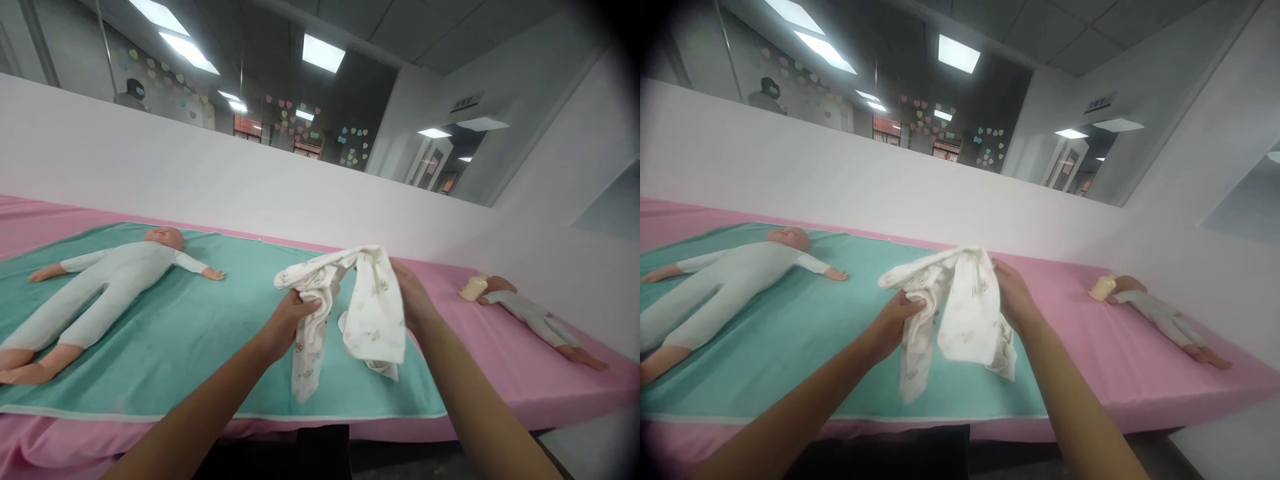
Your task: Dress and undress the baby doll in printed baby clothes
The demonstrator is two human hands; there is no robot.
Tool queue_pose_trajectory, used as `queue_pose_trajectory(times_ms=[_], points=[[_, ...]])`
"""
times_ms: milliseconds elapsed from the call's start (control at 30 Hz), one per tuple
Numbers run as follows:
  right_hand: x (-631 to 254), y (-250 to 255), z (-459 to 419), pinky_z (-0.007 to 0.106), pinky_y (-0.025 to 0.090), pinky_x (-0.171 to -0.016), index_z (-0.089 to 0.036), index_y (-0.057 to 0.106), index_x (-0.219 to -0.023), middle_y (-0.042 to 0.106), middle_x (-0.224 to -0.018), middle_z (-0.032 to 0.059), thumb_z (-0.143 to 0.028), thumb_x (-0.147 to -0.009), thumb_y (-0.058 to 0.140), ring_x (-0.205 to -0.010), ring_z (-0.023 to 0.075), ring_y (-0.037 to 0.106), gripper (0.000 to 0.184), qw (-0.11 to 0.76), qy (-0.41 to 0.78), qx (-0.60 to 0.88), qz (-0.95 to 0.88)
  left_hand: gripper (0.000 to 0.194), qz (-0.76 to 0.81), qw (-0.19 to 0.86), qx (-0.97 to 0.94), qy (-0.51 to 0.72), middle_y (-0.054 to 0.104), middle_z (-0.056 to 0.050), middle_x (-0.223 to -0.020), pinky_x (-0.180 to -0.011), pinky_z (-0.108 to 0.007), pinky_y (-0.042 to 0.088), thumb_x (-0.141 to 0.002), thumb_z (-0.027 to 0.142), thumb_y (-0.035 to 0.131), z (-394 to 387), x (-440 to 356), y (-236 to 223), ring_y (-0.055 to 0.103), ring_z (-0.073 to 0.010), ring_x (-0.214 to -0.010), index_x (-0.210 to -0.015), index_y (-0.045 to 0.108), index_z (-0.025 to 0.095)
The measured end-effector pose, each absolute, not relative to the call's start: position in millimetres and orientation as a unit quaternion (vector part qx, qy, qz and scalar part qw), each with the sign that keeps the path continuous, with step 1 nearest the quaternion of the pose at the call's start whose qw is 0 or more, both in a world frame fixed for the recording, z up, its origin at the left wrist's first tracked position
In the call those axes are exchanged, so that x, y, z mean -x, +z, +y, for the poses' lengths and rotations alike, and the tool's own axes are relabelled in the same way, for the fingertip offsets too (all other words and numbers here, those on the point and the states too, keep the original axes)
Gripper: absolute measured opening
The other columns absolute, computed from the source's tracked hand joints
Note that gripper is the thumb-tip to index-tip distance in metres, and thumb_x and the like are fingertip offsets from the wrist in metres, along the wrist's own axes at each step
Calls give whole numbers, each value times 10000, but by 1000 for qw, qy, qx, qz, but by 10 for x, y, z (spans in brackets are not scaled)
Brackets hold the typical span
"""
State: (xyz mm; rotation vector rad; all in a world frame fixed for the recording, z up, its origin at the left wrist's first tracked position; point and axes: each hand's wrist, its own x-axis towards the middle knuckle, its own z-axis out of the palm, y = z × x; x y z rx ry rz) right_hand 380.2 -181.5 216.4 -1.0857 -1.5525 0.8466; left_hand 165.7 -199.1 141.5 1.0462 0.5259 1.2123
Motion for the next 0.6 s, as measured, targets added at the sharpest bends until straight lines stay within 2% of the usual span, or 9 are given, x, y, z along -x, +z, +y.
queue_pose_trajectory(times_ms=[67,167,233,300,400,467,500,533,600], points=[[-3923,1915,-1746,257,403,-586,-180,570,-745,555,-709,-9,-417,-775,545,-633,130,499,240,432,372,460,-680,462,249,660,-448,550,626,-91,-1083,-671,-293,468,-744,363,638,-1962,-1622,1429,608,-237,-895,-1163,545,194],[-4147,1511,-1658,299,419,-684,-187,598,-750,598,-783,7,-451,-789,516,-736,167,534,280,258,357,466,-768,342,256,651,-444,560,653,-74,-960,-639,-286,454,-750,349,614,-1910,-1623,1438,609,-214,-804,-1040,603,168],[-4295,1225,-1595,336,419,-738,-205,613,-861,618,-877,29,-485,-818,455,-821,199,545,325,201,286,507,-788,259,268,650,-440,559,656,-47,-811,-612,-282,444,-731,337,615,-1856,-1658,1441,603,-200,-729,-925,625,165],[-4428,935,-1527,382,391,-826,-222,561,-1071,587,-1076,67,-480,-796,491,-991,246,514,383,150,170,563,-795,197,291,653,-420,559,618,-17,-658,-590,-284,435,-715,340,608,-1784,-1706,1452,588,-189,-651,-818,619,172],[-4599,570,-1444,449,292,-950,-209,437,-1249,434,-1315,119,-429,-724,586,-1224,312,340,588,53,39,602,-796,144,313,654,-381,574,531,17,-515,-587,-294,432,-701,327,589,-1673,-1788,1516,572,-189,-600,-744,590,190],[-4701,431,-1418,436,254,-984,-201,449,-1229,396,-1352,116,-325,-750,549,-1279,299,265,505,50,-16,611,-790,111,315,658,-359,582,459,35,-443,-586,-296,434,-696,309,572,-1616,-1864,1603,562,-188,-574,-702,570,198],[-4751,403,-1415,413,260,-979,-199,487,-1173,431,-1322,110,-261,-761,514,-1267,282,287,417,65,-35,616,-784,98,311,662,-353,583,423,42,-415,-583,-295,436,-693,295,565,-1594,-1918,1660,556,-184,-557,-674,557,199],[-4804,404,-1416,389,288,-953,-197,526,-1092,496,-1248,106,-209,-763,482,-1218,265,357,332,83,-41,626,-774,94,305,668,-351,581,396,46,-396,-578,-293,440,-688,281,560,-1573,-1987,1724,549,-178,-539,-646,542,199],[-4921,491,-1427,351,366,-840,-192,553,-903,614,-977,82,-175,-757,441,-986,228,521,184,125,2,664,-737,112,282,688,-355,566,389,48,-389,-575,-287,451,-678,259,553,-1527,-2175,1857,538,-163,-514,-596,509,196]])
